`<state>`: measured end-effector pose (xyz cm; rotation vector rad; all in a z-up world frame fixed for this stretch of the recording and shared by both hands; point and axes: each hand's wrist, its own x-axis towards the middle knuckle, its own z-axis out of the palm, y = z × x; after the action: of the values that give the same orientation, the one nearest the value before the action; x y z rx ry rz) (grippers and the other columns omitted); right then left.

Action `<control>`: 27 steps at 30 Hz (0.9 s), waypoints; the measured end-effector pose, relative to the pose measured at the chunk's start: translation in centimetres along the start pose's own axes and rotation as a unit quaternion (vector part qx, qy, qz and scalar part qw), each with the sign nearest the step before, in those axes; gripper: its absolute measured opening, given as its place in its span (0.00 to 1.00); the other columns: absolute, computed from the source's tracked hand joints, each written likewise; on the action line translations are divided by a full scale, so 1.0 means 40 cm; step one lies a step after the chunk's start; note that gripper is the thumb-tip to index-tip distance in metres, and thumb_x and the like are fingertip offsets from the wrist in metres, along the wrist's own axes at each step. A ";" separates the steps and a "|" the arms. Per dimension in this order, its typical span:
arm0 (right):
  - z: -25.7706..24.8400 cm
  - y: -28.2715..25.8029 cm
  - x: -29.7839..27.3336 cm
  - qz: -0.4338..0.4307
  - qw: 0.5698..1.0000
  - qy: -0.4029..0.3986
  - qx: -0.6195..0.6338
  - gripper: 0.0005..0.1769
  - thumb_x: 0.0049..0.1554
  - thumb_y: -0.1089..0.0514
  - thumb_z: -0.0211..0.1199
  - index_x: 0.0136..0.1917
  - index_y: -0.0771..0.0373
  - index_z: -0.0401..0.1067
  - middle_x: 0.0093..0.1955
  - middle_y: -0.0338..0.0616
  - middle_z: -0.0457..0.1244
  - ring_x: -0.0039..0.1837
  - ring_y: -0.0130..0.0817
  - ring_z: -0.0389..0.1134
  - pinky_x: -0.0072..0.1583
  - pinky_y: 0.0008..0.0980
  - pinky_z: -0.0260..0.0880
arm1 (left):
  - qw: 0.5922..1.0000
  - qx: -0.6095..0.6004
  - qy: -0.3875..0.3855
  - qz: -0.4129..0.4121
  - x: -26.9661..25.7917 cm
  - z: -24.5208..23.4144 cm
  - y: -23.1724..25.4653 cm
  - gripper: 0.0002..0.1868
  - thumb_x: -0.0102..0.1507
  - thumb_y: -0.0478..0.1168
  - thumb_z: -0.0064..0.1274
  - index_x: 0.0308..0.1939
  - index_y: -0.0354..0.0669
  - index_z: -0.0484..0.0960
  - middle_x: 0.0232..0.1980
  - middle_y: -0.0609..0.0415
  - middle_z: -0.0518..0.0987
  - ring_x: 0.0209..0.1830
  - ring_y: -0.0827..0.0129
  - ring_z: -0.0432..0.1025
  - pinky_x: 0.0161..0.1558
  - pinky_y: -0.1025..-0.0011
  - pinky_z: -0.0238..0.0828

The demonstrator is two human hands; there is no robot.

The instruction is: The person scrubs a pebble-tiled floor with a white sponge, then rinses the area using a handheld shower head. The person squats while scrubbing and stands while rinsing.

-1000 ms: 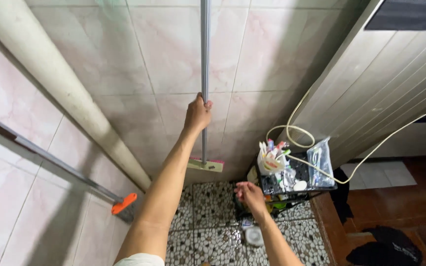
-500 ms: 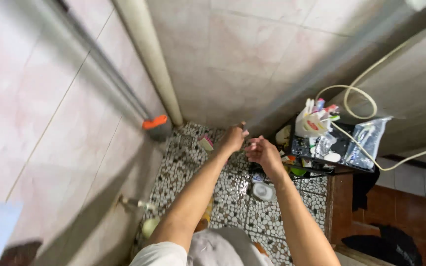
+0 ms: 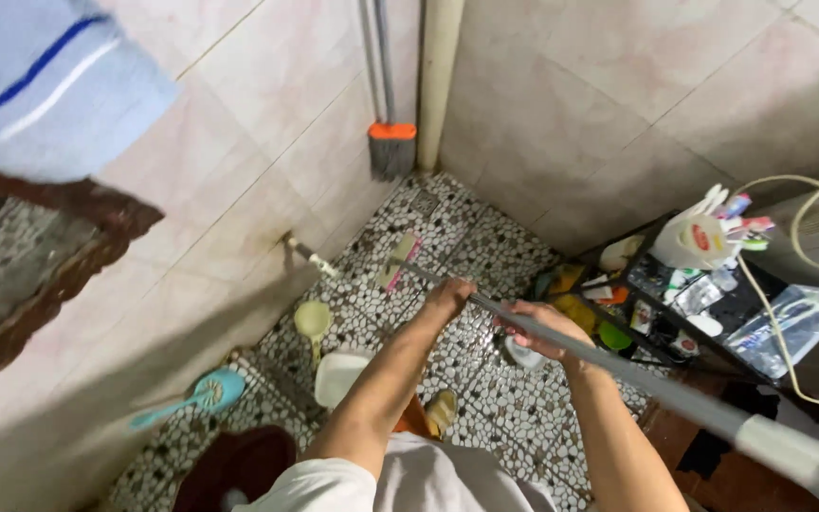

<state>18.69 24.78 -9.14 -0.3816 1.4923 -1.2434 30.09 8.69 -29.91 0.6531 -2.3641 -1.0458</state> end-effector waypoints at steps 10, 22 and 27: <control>0.208 0.307 0.188 0.188 0.975 0.044 0.106 0.11 0.55 0.62 0.62 0.42 0.76 0.75 0.34 0.60 0.63 0.34 0.40 0.66 0.35 0.35 0.73 | 0.824 -0.029 -0.336 -0.455 -0.017 -0.297 0.057 0.42 0.60 0.77 0.35 0.76 0.73 0.61 0.77 0.56 0.65 0.75 0.52 0.61 0.73 0.58 0.55; 0.413 0.460 0.238 0.288 0.949 0.074 -0.105 0.30 0.60 0.58 0.51 0.70 0.79 0.55 0.37 0.58 0.64 0.29 0.38 0.67 0.27 0.32 0.70 | 0.863 0.045 -0.197 -0.462 -0.120 -0.397 -0.557 0.21 0.65 0.41 0.48 0.62 0.43 0.72 0.56 0.42 0.80 0.57 0.50 0.77 0.51 0.54 0.79; 0.514 0.368 0.192 0.349 0.882 -0.048 -0.312 0.20 0.66 0.51 0.42 0.70 0.52 0.52 0.57 0.42 0.64 0.37 0.19 0.59 0.34 0.15 0.65 | 0.791 -0.059 -0.137 -0.594 -0.021 -0.473 -0.596 0.25 0.69 0.36 0.38 0.72 0.42 0.67 0.70 0.47 0.71 0.54 0.55 0.74 0.45 0.61 0.70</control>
<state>39.24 14.69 -22.34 -0.2713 1.7049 -0.1528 47.36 -15.32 -37.12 2.1985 -1.9067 -1.8180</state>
